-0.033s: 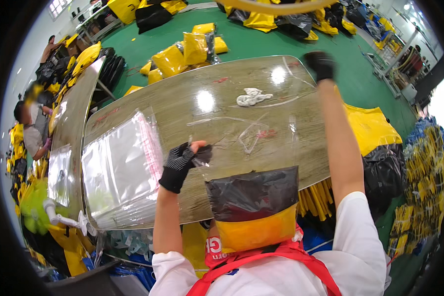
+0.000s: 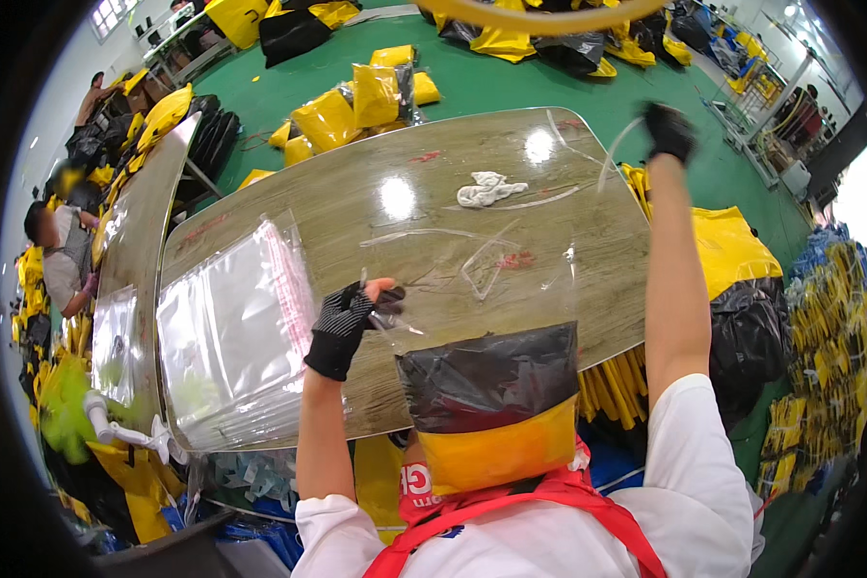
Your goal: The person repeatedly folds yellow and black delivery bags, places them into clear plastic bags, and sets the packaged units aside. The process is repeated multiple times with consistent folding and bagging actions.
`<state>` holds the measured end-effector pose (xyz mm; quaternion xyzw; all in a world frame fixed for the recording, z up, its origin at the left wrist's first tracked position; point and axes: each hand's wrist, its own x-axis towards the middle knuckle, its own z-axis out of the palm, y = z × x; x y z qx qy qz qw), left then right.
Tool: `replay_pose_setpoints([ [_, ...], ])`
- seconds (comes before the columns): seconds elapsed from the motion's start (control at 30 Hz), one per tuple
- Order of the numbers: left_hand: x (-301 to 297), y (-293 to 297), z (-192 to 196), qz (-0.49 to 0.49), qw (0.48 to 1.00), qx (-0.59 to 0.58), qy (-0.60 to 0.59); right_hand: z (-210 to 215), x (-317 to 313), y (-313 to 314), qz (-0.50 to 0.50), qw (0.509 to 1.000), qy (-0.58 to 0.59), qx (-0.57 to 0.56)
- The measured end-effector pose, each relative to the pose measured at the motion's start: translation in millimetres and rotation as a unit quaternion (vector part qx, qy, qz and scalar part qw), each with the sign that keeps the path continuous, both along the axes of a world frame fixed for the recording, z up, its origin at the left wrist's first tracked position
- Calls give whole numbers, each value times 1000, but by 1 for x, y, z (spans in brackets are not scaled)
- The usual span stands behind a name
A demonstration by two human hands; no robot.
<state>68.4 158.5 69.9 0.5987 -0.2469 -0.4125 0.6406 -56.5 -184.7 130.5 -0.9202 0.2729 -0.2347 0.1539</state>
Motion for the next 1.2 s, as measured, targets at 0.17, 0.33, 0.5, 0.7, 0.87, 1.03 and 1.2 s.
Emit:
replay_pose_setpoints([
  [0.17,8,5,5,14,988,129,-82,12,-72,44,15,943,157,293],
  [0.33,-7,14,28,-12,988,29,154,-48,-98,56,95,731,-70,672],
  [0.5,-33,64,-26,-94,987,-126,-31,-51,-171,73,313,811,-62,491],
  [0.7,-65,75,17,-257,747,178,-586,-28,-223,104,310,926,217,10],
  [0.87,-88,-5,44,-78,796,117,-589,-13,-157,143,352,933,46,51],
  [1.03,-110,20,-118,125,919,48,-370,-110,-143,73,248,965,58,67],
  [1.2,-125,48,-96,-52,984,143,93,-156,-92,-140,-39,990,8,-136],
])
